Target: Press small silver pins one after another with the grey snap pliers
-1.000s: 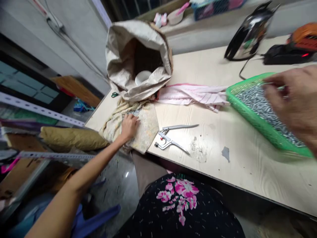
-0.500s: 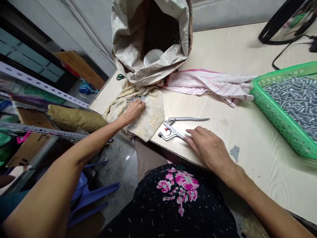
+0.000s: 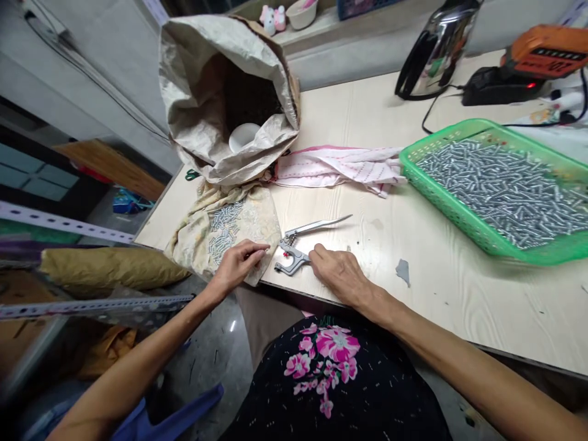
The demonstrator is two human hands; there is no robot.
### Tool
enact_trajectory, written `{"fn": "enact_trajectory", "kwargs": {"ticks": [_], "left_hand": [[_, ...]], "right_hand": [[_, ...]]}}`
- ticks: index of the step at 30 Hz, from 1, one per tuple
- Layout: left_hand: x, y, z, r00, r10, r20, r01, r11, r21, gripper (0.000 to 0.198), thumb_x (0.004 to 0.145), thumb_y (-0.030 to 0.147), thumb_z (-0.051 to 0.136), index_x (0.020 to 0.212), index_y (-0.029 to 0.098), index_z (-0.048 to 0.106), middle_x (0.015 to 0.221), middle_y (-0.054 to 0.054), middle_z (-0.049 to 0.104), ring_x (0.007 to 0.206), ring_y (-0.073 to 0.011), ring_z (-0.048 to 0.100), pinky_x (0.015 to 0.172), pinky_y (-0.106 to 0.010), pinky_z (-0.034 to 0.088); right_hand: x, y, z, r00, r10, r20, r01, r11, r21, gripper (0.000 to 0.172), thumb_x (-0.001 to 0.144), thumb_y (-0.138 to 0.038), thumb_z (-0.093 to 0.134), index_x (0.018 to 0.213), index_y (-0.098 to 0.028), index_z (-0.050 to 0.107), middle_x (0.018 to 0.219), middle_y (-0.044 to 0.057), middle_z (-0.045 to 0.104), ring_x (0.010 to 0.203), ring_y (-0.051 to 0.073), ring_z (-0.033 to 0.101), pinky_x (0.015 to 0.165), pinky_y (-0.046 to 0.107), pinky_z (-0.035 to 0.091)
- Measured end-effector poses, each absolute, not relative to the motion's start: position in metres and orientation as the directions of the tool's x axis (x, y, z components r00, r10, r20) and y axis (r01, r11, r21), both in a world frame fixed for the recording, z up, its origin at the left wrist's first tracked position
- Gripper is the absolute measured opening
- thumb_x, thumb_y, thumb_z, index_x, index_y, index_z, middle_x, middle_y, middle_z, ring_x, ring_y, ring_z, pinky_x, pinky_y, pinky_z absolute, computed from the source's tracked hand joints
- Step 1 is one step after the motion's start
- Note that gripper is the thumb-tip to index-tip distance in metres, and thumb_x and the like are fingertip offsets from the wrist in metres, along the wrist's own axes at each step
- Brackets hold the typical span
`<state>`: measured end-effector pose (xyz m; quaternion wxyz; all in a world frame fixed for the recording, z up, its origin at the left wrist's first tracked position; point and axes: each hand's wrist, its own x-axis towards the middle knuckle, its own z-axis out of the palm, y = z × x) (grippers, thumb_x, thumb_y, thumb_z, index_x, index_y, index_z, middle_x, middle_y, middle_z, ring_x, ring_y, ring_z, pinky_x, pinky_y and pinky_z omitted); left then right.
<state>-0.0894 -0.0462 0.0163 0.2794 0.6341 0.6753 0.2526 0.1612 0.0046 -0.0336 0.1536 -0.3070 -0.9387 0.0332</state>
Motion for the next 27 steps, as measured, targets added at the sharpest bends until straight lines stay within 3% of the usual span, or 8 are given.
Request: {"fn": "enact_trajectory", "kwargs": {"ticks": [6, 12, 22, 27], "left_hand": [[-0.073, -0.054, 0.001, -0.093, 0.978, -0.189, 0.551, 0.208, 0.808, 0.019, 0.082, 0.031, 0.063, 0.089, 0.015, 0.071, 0.079, -0.003, 0.071, 0.070, -0.0146, 0.063, 0.064, -0.023, 0.045], [-0.068, -0.047, -0.003, -0.111, 0.977, -0.181, 0.619, 0.210, 0.757, 0.017, 0.076, 0.032, 0.067, 0.074, 0.015, 0.072, 0.076, -0.005, 0.070, 0.072, -0.0158, 0.062, 0.066, -0.024, 0.045], [-0.064, -0.029, 0.000, -0.117, 0.884, -0.452, 0.689, 0.400, 0.604, 0.027, 0.073, 0.036, 0.063, 0.077, 0.012, 0.074, 0.061, 0.000, 0.063, 0.057, -0.0115, 0.051, 0.053, -0.021, 0.034], [-0.055, -0.036, 0.001, -0.060, 0.863, -0.501, 0.711, 0.389, 0.586, 0.020, 0.072, 0.028, 0.062, 0.063, 0.013, 0.070, 0.051, 0.003, 0.054, 0.054, -0.0095, 0.047, 0.051, -0.021, 0.030]], "right_hand": [[0.162, 0.003, -0.025, -0.793, 0.502, 0.345, 0.516, 0.854, -0.057, 0.023, 0.091, -0.002, 0.040, 0.080, -0.017, 0.053, 0.077, 0.001, 0.055, 0.056, 0.012, 0.041, 0.053, 0.032, 0.021], [0.165, 0.003, -0.018, -0.821, 0.477, 0.314, 0.492, 0.870, -0.036, 0.022, 0.090, -0.001, 0.041, 0.082, -0.018, 0.052, 0.076, 0.001, 0.056, 0.057, 0.012, 0.042, 0.054, 0.032, 0.022], [0.170, 0.008, -0.024, -0.821, 0.525, 0.225, 0.506, 0.851, -0.140, 0.022, 0.091, -0.005, 0.036, 0.085, -0.018, 0.053, 0.082, 0.004, 0.058, 0.061, 0.013, 0.049, 0.052, 0.031, 0.023], [0.183, -0.001, -0.045, -0.796, 0.523, 0.307, 0.471, 0.852, -0.229, 0.015, 0.094, -0.025, 0.039, 0.085, -0.023, 0.052, 0.080, 0.004, 0.057, 0.055, 0.016, 0.050, 0.048, 0.031, 0.025]]}}
